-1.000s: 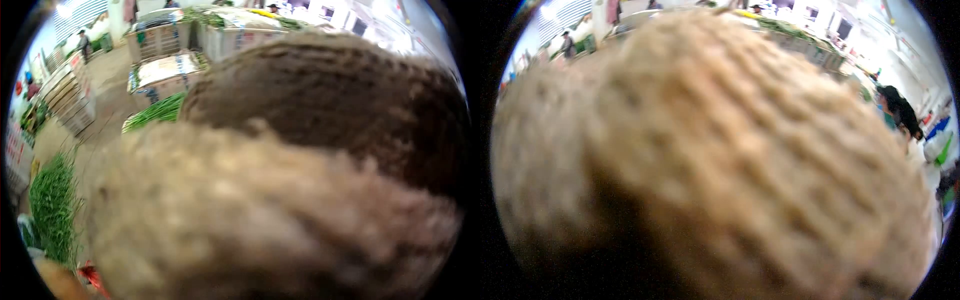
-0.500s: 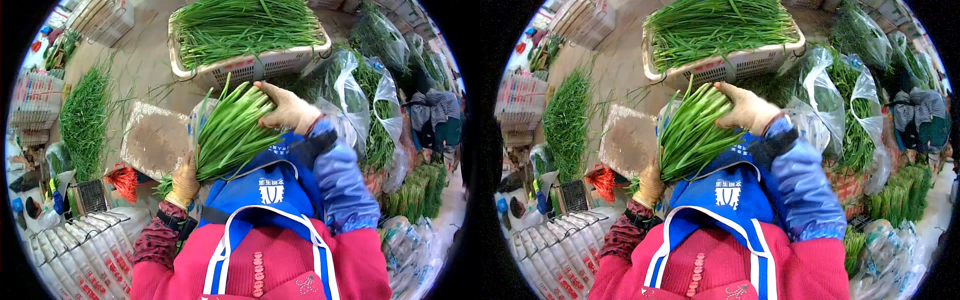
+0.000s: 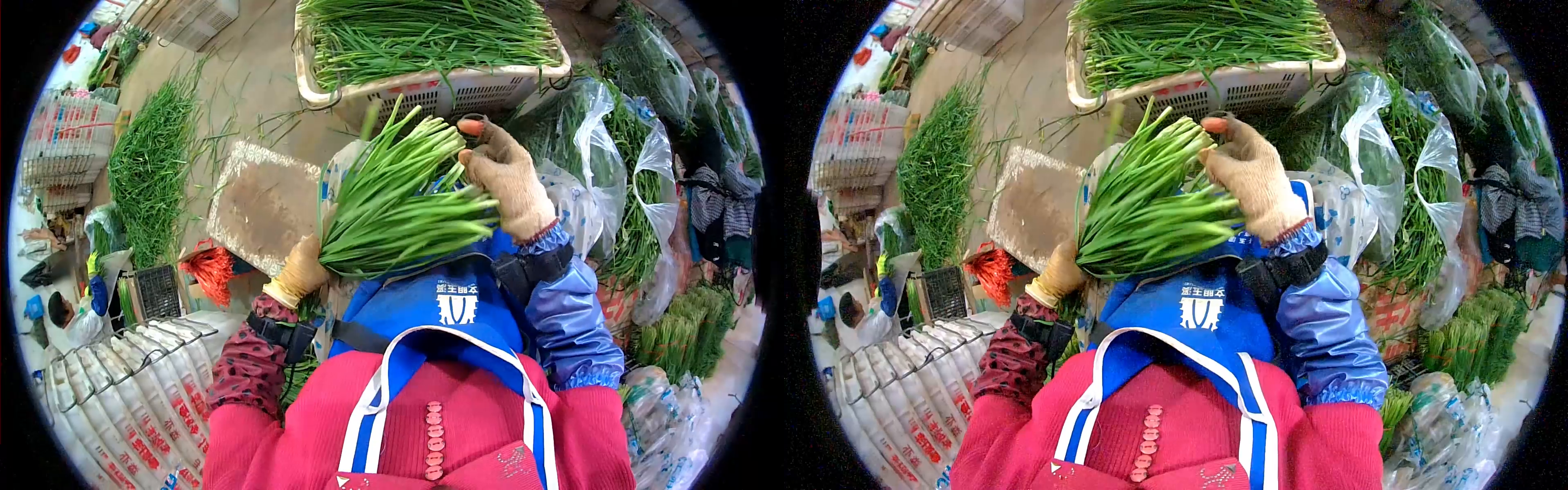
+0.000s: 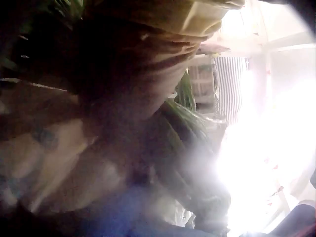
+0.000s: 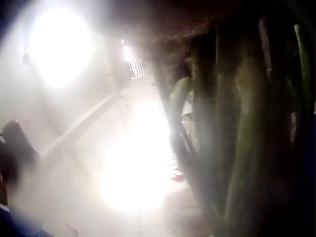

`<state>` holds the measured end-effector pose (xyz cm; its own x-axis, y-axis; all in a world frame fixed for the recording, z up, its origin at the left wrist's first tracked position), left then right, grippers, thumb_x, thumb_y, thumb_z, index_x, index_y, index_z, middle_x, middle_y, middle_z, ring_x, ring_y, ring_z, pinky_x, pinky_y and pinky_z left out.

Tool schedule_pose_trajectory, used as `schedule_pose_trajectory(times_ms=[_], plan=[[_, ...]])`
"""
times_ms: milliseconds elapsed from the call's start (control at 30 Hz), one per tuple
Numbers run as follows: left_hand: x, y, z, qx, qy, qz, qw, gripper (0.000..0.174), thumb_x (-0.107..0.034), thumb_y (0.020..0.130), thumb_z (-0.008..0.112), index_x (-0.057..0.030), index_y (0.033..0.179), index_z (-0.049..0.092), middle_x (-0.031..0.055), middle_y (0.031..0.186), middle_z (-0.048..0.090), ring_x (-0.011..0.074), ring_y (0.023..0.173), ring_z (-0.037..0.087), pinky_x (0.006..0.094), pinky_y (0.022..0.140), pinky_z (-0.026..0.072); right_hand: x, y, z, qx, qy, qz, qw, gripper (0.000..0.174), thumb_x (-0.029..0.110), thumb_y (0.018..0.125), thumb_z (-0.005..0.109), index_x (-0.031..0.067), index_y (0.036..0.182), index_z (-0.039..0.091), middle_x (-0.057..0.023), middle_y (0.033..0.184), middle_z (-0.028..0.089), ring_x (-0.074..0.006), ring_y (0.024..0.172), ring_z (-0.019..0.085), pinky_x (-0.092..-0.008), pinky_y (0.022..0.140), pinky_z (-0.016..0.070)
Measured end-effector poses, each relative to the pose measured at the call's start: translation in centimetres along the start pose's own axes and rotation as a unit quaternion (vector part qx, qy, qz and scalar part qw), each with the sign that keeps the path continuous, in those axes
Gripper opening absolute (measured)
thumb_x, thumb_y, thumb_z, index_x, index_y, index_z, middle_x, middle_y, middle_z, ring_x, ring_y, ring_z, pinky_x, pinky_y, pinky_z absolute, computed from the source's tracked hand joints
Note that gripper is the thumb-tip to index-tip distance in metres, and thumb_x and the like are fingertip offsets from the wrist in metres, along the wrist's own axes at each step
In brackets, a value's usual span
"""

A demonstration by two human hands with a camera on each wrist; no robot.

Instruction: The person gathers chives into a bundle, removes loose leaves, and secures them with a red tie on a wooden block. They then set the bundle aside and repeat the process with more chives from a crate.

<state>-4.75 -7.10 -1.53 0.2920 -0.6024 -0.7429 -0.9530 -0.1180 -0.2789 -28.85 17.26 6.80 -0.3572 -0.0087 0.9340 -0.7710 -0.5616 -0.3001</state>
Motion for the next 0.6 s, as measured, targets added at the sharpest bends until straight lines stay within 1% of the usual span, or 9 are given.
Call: schedule_pose_trajectory(times_ms=[67, 200, 233, 333, 367, 433, 467, 567, 600], plan=[[-1.8, 0.2, -0.7, 0.002, -0.020, -0.017, 1.000, 0.085, -0.012, 0.084, 0.068, -0.0194, 0.156, 0.024, 0.0208, 0.115, 0.068, 0.0315, 0.105, 0.068, 0.0380, 0.086, 0.0527, -1.3, 0.8, -0.8, -0.074, -0.049, 0.038, 0.995, 0.040, 0.008, 0.083, 0.073, -0.0021, 0.116, 0.053, -0.0068, 0.088, 0.066, -0.0103, 0.074, 0.058, -0.0243, 0.065, 0.0467], [-1.0, 0.2, -0.6, -0.010, 0.003, 0.019, 1.000, 0.091, -0.016, 0.082, 0.071, -0.0203, 0.157, 0.020, 0.0211, 0.112, 0.068, 0.0342, 0.099, 0.069, 0.0393, 0.083, 0.0531, -3.3, 1.9, -1.9, -0.027, -0.086, 0.096, 0.991, 0.050, 0.013, 0.076, 0.081, -0.0031, 0.114, 0.054, -0.0094, 0.097, 0.067, -0.0155, 0.085, 0.062, -0.0295, 0.075, 0.0507], [-0.8, 0.2, -0.4, -0.006, 0.021, 0.019, 1.000, 0.092, -0.018, 0.082, 0.072, -0.0203, 0.157, 0.019, 0.0214, 0.112, 0.068, 0.0357, 0.099, 0.068, 0.0402, 0.083, 0.0529, -4.5, 3.0, -2.7, 0.017, -0.125, 0.047, 0.991, 0.067, 0.010, 0.075, 0.080, -0.0050, 0.130, 0.046, -0.0119, 0.112, 0.065, -0.0176, 0.097, 0.061, -0.0300, 0.084, 0.0499], [-1.9, 0.1, -1.0, 0.013, 0.076, -0.003, 0.997, 0.097, -0.023, 0.080, 0.073, -0.0205, 0.158, 0.014, 0.0230, 0.114, 0.066, 0.0414, 0.102, 0.065, 0.0440, 0.085, 0.0515, -3.4, 3.1, -0.8, 0.177, -0.012, 0.123, 0.976, 0.099, 0.003, 0.075, 0.078, -0.0032, 0.151, 0.015, -0.0125, 0.131, 0.059, -0.0201, 0.113, 0.057, -0.0289, 0.097, 0.0450], [-2.0, 0.2, -1.1, 0.011, 0.085, 0.015, 0.996, 0.098, -0.023, 0.080, 0.073, -0.0203, 0.158, 0.013, 0.0231, 0.115, 0.066, 0.0411, 0.103, 0.065, 0.0439, 0.085, 0.0514, -3.3, 3.5, -0.6, 0.198, -0.064, 0.124, 0.970, 0.094, 0.002, 0.075, 0.077, -0.0008, 0.150, 0.021, -0.0103, 0.129, 0.060, -0.0192, 0.114, 0.057, -0.0293, 0.097, 0.0448], [-2.0, 0.4, -1.1, 0.008, 0.101, 0.054, 0.993, 0.099, -0.021, 0.079, 0.073, -0.0198, 0.158, 0.013, 0.0233, 0.116, 0.065, 0.0406, 0.104, 0.065, 0.0437, 0.086, 0.0510, -3.2, 4.3, 0.3, 0.247, -0.228, 0.047, 0.941, 0.087, -0.003, 0.077, 0.070, 0.0064, 0.152, 0.027, -0.0049, 0.115, 0.064, -0.0139, 0.094, 0.061, -0.0272, 0.080, 0.0505], [-2.4, 0.3, -1.3, 0.020, 0.099, 0.035, 0.994, 0.100, -0.019, 0.078, 0.073, -0.0192, 0.158, 0.012, 0.0234, 0.119, 0.064, 0.0400, 0.107, 0.064, 0.0431, 0.088, 0.0506, -3.2, 4.9, 0.9, 0.289, -0.364, -0.150, 0.873, 0.074, 0.005, 0.077, 0.070, 0.0058, 0.145, 0.040, -0.0066, 0.119, 0.064, -0.0191, 0.107, 0.062, -0.0286, 0.092, 0.0496], [-1.9, 0.3, -1.2, 0.050, 0.085, -0.004, 0.995, 0.101, -0.017, 0.077, 0.074, -0.0182, 0.158, 0.013, 0.0229, 0.121, 0.064, 0.0393, 0.109, 0.064, 0.0420, 0.089, 0.0503, -3.4, 6.4, 2.1, 0.254, -0.487, -0.187, 0.814, 0.050, 0.015, 0.081, 0.068, 0.0066, 0.129, 0.057, -0.0078, 0.130, 0.060, -0.0264, 0.120, 0.056, -0.0310, 0.102, 0.0461], [-2.1, 0.3, -1.3, 0.051, 0.079, -0.012, 0.996, 0.102, -0.017, 0.076, 0.074, -0.0182, 0.158, 0.013, 0.0229, 0.121, 0.063, 0.0392, 0.109, 0.063, 0.0417, 0.089, 0.0503, -3.5, 6.7, 2.1, 0.239, -0.522, -0.280, 0.770, 0.047, 0.015, 0.080, 0.070, 0.0073, 0.126, 0.060, -0.0068, 0.127, 0.062, -0.0236, 0.115, 0.058, -0.0304, 0.099, 0.0471]])
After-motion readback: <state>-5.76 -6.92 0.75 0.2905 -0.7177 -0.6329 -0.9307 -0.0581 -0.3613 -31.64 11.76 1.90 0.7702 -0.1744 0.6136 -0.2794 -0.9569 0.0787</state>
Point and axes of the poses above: each hand's wrist, its own y-axis towards the middle knuckle, its own z-axis out of the palm, x = y × z, the point moved 5 cm from there along y, towards the middle knuckle
